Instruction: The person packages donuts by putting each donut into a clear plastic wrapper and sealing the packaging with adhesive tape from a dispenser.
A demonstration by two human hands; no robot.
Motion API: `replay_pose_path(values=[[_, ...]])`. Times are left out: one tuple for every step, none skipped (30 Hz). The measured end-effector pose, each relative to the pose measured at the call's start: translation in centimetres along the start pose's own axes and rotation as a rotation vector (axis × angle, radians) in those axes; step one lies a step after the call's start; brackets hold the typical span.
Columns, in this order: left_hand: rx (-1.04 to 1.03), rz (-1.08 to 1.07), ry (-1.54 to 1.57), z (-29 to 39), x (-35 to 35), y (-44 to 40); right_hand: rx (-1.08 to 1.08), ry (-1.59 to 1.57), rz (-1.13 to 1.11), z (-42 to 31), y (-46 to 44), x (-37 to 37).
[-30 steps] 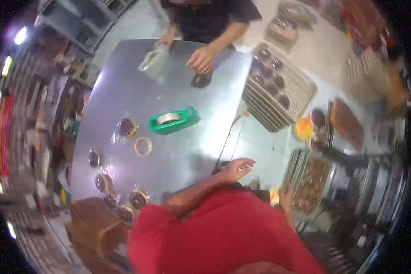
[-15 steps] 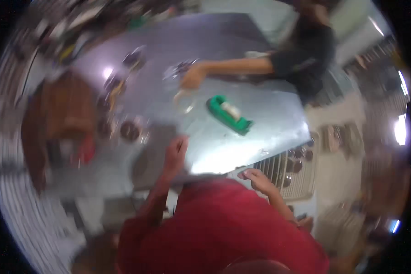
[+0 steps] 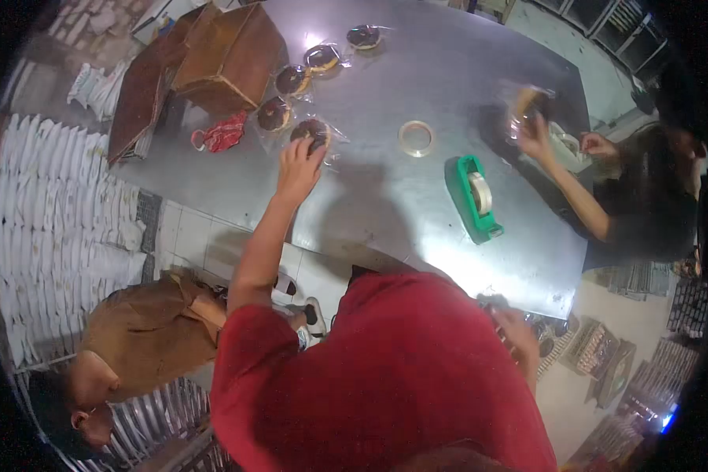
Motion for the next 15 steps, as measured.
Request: replay_pose_path(values=[[-0.049,-0.033,-0.004,-0.8,-1.7,-0.3,0.035,-0.068,-0.033,-1.1,-0.6,0.7],[-0.089,-0.065,-0.014,-1.8,-2.9,-0.5,0.075,-0.129,-0.07,-2.0,-1.2,1.1],[-0.115,-0.095,-0.029,-2.9,-3.4,-0.5,0.091,-0.102,-0.081,-2.6,-1.8,1.1],[-0.077,-0.095,-0.047,-3.0,-3.2,-1.0,0.205,-0.18,-0.052,-3.2,-2.5,0.8],[0.114,-0.04,0.065,-2.6,-2.9,-2.0,0.318,-0.263,-0.03,-3.9,-3.2,0.2],[0.297,0.02,0.177,-2.8,-2.3,-2.5,0.426,-0.356,-0.01,-4.8,-3.7,-0.4],[0.318,0.014,0.167,-3.4,-1.9,-2.3,0.427,-0.343,-0.031,-5.9,-3.8,-0.9],[0.292,0.01,0.185,-3.7,-1.8,-2.3,0.454,-0.346,-0.008,-7.3,-3.8,-1.3],[0.257,0.006,0.211,-3.6,-1.8,-2.4,0.477,-0.355,0.023,-8.6,-3.7,-1.6],[0.21,0.009,0.239,-3.6,-1.9,-2.8,0.504,-0.372,0.065,-9.8,-3.5,-1.7],[0.189,0.013,0.241,-3.6,-1.9,-3.4,0.507,-0.388,0.079,-10.8,-3.2,-1.6],[0.104,0.04,0.202,-3.5,-2.1,-3.5,0.511,-0.316,0.072,-11.7,-2.8,-1.6],[0.012,0.066,0.166,-3.3,-2.3,-3.6,0.511,-0.251,0.069,-12.4,-2.3,-1.6],[-0.086,0.092,0.135,-3.2,-2.7,-4.0,0.505,-0.191,0.07,-12.6,-2.0,-1.9],[-0.131,0.094,0.146,-3.7,-3.6,-4.6,0.498,-0.229,0.098,-12.6,-2.0,-2.3]])
Point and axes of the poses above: each hand's wrist, its own y-axis away from the middle knuckle, its own x-axis out of the back of the hand, z = x × y, the point moved 1 cm from there along -y, towards the middle knuckle, and after that the axes turned 6 degrees about -x, right-handed, at the moved point
